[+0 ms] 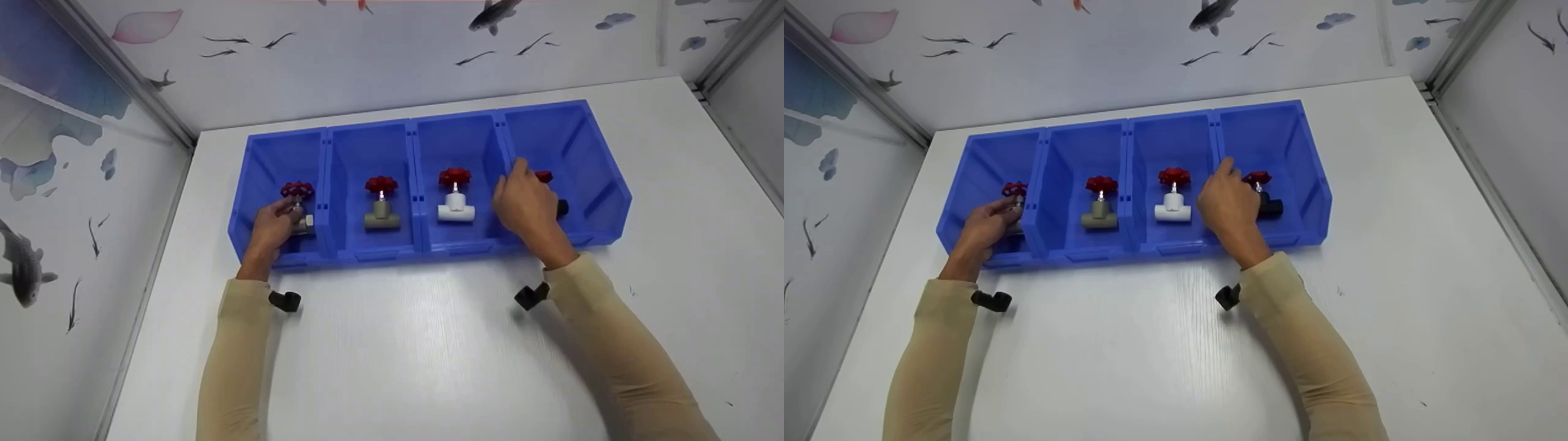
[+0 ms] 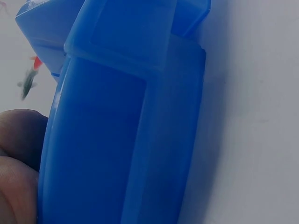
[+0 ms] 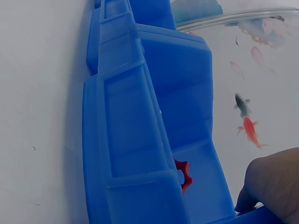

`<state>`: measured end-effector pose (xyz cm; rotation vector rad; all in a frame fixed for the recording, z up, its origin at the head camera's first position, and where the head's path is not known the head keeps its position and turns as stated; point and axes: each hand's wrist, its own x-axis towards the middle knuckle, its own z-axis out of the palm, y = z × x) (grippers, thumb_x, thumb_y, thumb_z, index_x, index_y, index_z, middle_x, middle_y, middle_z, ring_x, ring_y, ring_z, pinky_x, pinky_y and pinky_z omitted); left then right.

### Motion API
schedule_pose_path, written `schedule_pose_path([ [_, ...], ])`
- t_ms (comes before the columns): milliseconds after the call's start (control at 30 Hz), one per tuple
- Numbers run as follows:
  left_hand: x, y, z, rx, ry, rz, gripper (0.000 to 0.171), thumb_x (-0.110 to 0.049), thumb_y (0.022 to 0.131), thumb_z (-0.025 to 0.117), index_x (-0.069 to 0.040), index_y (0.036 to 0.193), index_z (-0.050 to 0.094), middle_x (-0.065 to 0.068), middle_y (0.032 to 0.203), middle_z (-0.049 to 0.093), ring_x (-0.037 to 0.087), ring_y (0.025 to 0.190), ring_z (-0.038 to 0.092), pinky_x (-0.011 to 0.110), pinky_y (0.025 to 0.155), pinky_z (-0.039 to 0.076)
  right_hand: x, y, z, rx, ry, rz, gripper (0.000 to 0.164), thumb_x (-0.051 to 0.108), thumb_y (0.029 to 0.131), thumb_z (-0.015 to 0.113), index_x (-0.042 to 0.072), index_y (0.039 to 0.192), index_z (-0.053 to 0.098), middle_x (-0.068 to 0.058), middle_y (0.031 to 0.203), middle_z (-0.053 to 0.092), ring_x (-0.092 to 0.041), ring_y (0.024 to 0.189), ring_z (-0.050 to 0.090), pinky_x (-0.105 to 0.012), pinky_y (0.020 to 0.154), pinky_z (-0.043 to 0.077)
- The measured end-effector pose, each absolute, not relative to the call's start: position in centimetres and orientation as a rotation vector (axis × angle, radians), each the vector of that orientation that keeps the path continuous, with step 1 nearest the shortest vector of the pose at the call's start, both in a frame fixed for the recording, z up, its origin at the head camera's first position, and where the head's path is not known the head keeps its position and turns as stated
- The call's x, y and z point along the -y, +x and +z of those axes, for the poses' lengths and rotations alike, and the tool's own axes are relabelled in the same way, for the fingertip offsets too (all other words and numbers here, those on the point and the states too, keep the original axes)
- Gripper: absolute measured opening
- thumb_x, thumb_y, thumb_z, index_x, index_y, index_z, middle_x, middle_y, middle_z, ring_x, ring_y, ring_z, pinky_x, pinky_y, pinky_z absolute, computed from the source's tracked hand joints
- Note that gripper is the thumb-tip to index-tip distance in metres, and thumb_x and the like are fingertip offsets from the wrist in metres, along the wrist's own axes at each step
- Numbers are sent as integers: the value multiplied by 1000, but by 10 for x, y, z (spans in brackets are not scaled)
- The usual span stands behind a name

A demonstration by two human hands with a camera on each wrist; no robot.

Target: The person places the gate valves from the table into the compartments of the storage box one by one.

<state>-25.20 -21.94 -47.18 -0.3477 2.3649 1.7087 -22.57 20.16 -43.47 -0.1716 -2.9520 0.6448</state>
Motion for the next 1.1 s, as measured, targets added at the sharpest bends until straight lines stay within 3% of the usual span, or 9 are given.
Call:
schedule_pose_path([
  [1100,221,-254,-473,-2371,-306,1681,52,-13,103,49,-2,153,34,17,152,43,27,138,43,37,110,37,-202,-225,-434,2949,-166,663,39,23,104,40,-10,124,43,-29,99,60,-51,83,63,-67,73,49],
])
